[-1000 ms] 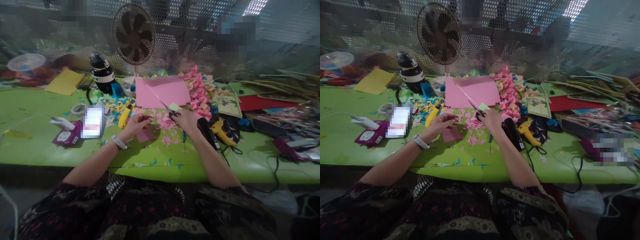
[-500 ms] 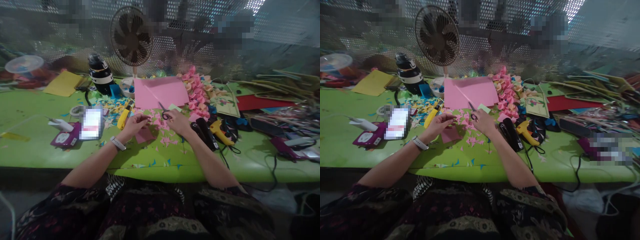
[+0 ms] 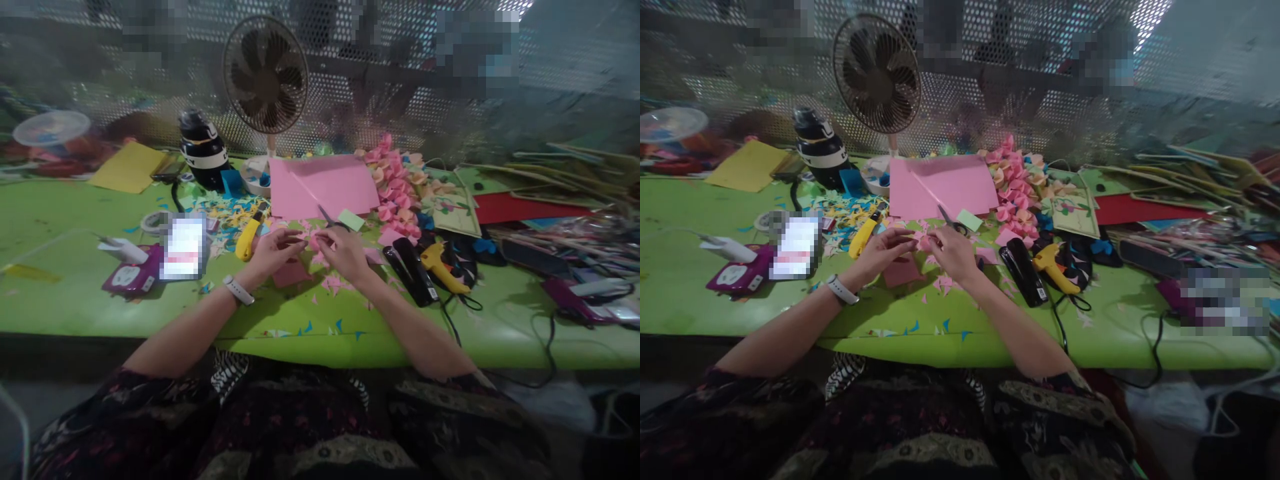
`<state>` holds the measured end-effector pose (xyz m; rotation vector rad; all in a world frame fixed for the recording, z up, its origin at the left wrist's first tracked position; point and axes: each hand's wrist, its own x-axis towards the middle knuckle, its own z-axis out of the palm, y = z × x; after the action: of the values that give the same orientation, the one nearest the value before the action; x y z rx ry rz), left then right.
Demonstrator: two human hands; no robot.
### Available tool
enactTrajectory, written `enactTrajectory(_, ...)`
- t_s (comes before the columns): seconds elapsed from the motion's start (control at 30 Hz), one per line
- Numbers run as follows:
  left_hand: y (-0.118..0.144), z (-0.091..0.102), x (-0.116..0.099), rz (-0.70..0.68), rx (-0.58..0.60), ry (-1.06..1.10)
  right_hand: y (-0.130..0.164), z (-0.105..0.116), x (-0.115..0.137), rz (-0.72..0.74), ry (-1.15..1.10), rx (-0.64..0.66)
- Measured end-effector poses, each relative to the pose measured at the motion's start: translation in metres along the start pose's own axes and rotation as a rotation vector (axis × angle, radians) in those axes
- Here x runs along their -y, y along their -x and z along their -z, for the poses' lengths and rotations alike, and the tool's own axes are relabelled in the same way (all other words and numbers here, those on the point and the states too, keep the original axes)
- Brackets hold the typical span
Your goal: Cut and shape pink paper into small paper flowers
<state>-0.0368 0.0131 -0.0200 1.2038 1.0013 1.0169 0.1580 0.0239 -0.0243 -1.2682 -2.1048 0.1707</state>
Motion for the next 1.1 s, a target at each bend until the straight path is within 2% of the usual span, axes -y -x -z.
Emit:
enactTrajectory(0.07, 0.001, 0.000, 0.000, 0.018, 0.050, 0.028, 0.004, 0.002, 0.010, 0.059, -0.113, -0.053)
enactTrajectory(0.13, 0.002, 0.000, 0.001, 0.017, 0.112, 0.082, 0.006, 0.004, 0.018, 0.054, -0.236, -0.079)
enactTrajectory(0.2, 0.002, 0.002, 0.001, -0.017, 0.141, 0.131, 0.007, 0.007, 0.023, -0.025, -0.358, -0.093)
enactTrajectory(0.33, 0.000, 0.006, -0.001, -0.068, 0.118, 0.147, 0.007, 0.011, 0.022, -0.184, -0.541, -0.073)
enactTrajectory(0.53, 0.000, 0.006, -0.005, -0.035, 0.004, 0.231, 0.010, 0.012, 0.023, -0.198, -0.609, -0.058)
enactTrajectory(0.67, 0.001, 0.006, -0.005, 0.064, 0.081, 0.171, 0.011, 0.011, 0.026, -0.189, -0.619, -0.014)
enactTrajectory(0.77, 0.002, 0.005, -0.007, 0.102, 0.095, 0.134, 0.010, 0.017, 0.026, -0.171, -0.581, 0.040)
enactTrajectory(0.83, 0.002, 0.005, -0.008, 0.128, 0.086, 0.138, 0.007, 0.030, 0.023, -0.190, -0.502, 0.117)
enactTrajectory(0.9, 0.001, 0.004, -0.009, 0.145, 0.057, 0.140, 0.004, 0.049, 0.018, -0.249, -0.312, 0.192)
enactTrajectory(0.97, 0.001, 0.004, -0.009, 0.147, 0.021, 0.139, 0.000, 0.068, 0.010, -0.355, 0.060, 0.195)
enactTrajectory(1.03, 0.001, 0.004, -0.009, 0.143, 0.001, 0.133, -0.003, 0.081, 0.000, -0.464, 0.422, 0.303)
enactTrajectory(1.1, 0.000, 0.004, -0.009, 0.130, -0.003, 0.122, -0.004, 0.085, -0.009, -0.520, 0.613, 0.448)
